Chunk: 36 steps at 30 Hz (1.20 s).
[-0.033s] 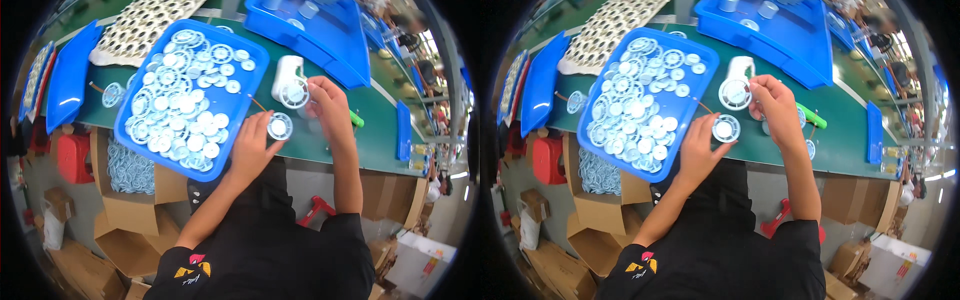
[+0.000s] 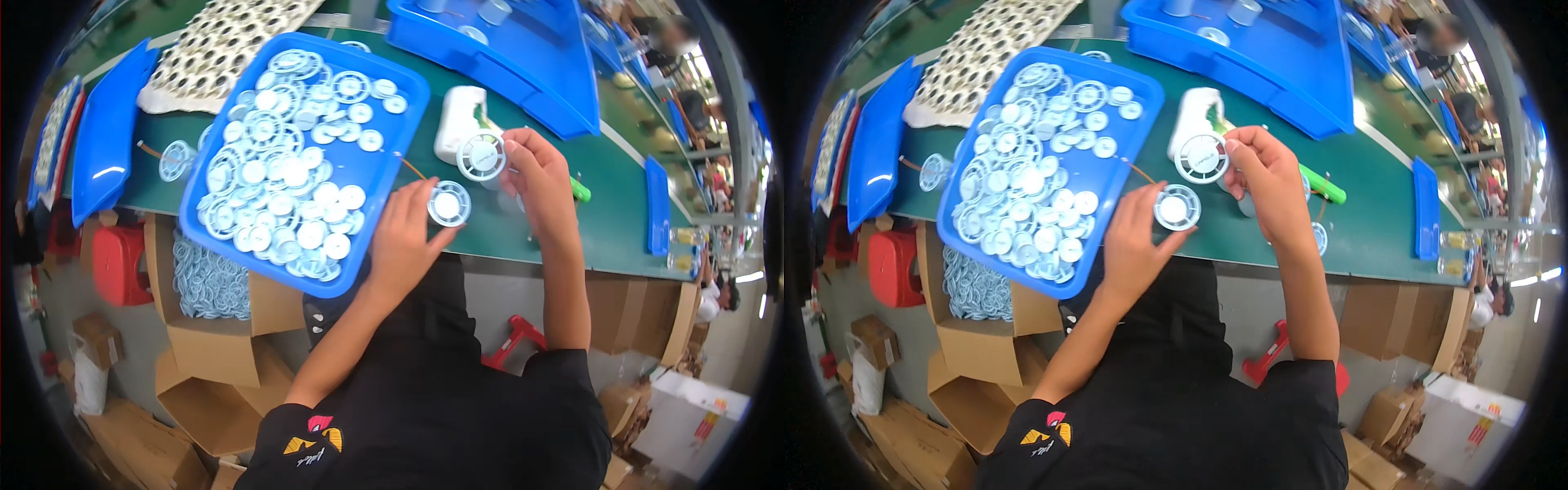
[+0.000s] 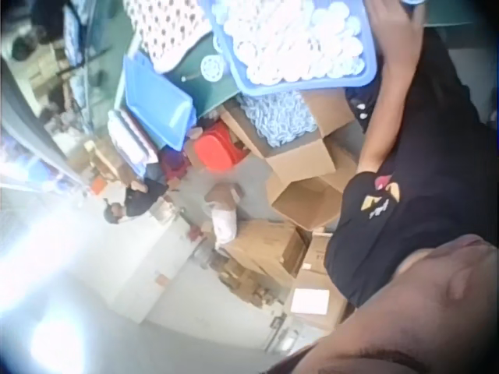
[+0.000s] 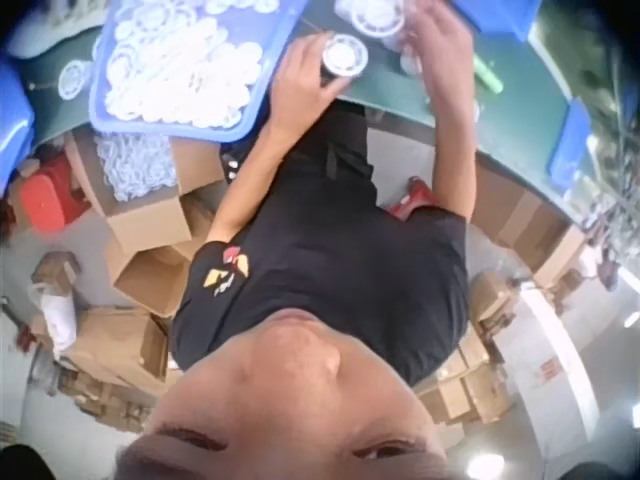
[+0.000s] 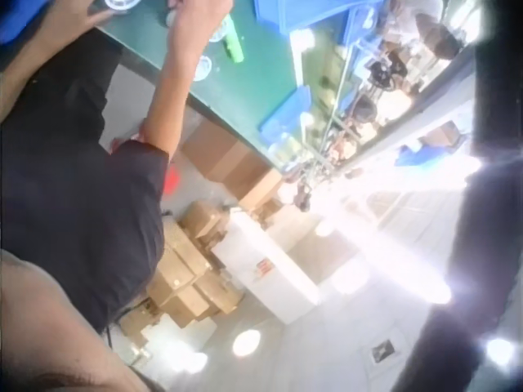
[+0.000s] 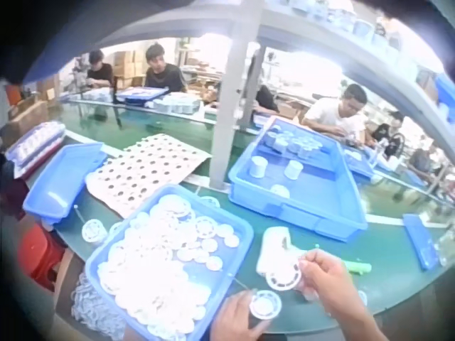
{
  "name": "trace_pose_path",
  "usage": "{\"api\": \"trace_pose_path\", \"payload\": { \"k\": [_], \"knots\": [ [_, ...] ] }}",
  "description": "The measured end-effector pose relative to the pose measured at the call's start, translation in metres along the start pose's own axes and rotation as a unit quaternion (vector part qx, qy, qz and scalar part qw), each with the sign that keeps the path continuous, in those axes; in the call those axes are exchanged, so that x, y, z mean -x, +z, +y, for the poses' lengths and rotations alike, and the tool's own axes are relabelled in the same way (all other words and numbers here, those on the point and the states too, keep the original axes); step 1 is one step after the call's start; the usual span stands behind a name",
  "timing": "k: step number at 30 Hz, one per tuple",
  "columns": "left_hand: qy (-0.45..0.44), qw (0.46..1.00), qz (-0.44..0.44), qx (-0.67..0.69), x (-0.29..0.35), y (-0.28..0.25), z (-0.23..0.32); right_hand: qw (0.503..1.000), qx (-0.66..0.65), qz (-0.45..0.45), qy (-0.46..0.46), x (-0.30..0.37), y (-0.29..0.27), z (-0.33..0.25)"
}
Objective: Manually assembling small plastic electronic housing components at an industrial workstation.
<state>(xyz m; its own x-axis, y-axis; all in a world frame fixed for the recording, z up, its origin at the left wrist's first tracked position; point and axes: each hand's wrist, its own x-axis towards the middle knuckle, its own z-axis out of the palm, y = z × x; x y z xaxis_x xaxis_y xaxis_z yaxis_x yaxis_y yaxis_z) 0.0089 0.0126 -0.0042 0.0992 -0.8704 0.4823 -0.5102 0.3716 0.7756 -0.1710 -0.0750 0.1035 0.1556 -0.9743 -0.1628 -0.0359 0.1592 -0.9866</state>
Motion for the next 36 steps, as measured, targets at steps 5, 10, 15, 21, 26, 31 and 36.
{"api": "trace_pose_path", "payload": {
  "k": [5, 10, 15, 21, 26, 31, 36],
  "knots": [
    [-0.007, 1.000, 0.000, -0.024, 0.000, 0.001, 0.001, 0.994, 0.092, 0.066, 0.004, 0.058, -0.024, 0.009],
    [-0.005, 0.999, -0.006, -0.035, -0.001, 0.006, 0.004, 0.943, 0.294, 0.100, -0.119, 0.077, -0.020, 0.049],
    [-0.014, 0.998, -0.005, -0.056, 0.003, 0.007, 0.003, 0.881, 0.373, 0.166, -0.241, 0.076, -0.004, 0.077],
    [-0.047, 0.995, -0.011, -0.091, 0.011, -0.015, 0.042, 0.894, 0.337, 0.175, -0.240, 0.081, -0.010, 0.086],
    [0.020, 0.993, -0.006, 0.120, 0.054, -0.018, 0.060, 0.886, 0.393, 0.121, -0.216, 0.082, -0.003, 0.097],
    [-0.056, 0.985, -0.111, 0.116, 0.044, 0.011, 0.052, 0.895, 0.360, 0.161, -0.210, 0.096, 0.007, 0.104],
    [-0.098, 0.963, -0.167, 0.190, 0.034, 0.015, 0.053, 0.867, 0.415, 0.114, -0.252, 0.099, 0.008, 0.106]
  ]
}}
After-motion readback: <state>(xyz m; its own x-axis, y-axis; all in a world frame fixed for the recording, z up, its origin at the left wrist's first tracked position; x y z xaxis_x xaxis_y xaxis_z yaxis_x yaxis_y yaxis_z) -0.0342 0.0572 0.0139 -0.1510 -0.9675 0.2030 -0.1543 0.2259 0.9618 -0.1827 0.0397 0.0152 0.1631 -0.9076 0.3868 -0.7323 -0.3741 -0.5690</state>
